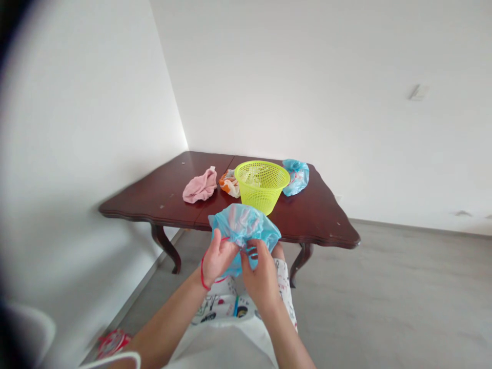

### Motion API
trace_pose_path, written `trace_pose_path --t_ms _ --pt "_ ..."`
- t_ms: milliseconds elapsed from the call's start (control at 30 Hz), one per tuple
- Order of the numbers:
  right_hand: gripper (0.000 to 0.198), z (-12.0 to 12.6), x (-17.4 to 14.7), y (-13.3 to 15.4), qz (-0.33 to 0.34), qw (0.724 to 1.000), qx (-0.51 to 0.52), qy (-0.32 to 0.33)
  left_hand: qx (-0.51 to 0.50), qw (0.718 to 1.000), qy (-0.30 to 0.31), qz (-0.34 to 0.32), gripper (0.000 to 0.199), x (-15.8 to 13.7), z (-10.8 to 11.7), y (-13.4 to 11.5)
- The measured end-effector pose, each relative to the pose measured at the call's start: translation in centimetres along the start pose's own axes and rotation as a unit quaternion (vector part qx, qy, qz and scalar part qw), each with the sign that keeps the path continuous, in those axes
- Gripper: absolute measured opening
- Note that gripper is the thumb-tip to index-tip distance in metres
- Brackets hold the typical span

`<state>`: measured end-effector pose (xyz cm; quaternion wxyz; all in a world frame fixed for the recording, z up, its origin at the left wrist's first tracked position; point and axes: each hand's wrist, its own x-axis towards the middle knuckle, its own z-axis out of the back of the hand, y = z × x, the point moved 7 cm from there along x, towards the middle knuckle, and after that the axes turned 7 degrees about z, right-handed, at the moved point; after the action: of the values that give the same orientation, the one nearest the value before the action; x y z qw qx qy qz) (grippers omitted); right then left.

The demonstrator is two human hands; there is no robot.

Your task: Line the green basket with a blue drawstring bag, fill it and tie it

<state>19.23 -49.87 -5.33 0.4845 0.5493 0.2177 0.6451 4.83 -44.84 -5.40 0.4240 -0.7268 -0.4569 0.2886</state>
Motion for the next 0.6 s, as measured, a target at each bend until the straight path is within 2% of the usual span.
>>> trace_pose_path --t_ms 67,133,233,367,467,533,567,600 --pt "0.016 0.5 0.2 -1.4 -0.027 0.999 0.015 -0.018 -0.030 0.999 0.032 -0.010 0.098 -0.5 -0.5 -0.8" --pt "0.017 2.2 0.5 -2.4 -0.044 0.997 0.017 -0.064 -0.029 0.997 0.072 -0.011 0.098 -0.8 -0.3 -1.9" --pt "0.020 6.1 1.6 -2.6 -0.027 0.989 0.007 -0.142 0.009 0.995 0.102 0.008 0.088 -1.3 2.3 -4.0" --pt "0.018 10.5 3.3 -1.0 0.032 0.981 -0.056 -0.185 0.190 0.982 0.019 0.009 0.061 -2.1 8.9 -7.9" --pt "0.019 11.6 4.2 0.8 0.053 0.979 -0.074 -0.180 0.321 0.940 -0.106 -0.041 0.053 -3.1 12.5 -10.9" --pt "0.019 11.0 4.8 2.0 0.056 0.984 -0.069 -0.157 0.366 0.906 -0.181 -0.108 0.050 -4.2 12.4 -12.4" --pt "0.017 10.3 5.1 2.6 0.059 0.986 -0.062 -0.140 0.381 0.896 -0.182 -0.139 0.051 -4.6 11.2 -12.5" --pt "0.014 9.5 5.3 3.2 0.064 0.990 -0.052 -0.119 0.399 0.889 -0.157 -0.159 0.057 -4.7 9.5 -12.1"
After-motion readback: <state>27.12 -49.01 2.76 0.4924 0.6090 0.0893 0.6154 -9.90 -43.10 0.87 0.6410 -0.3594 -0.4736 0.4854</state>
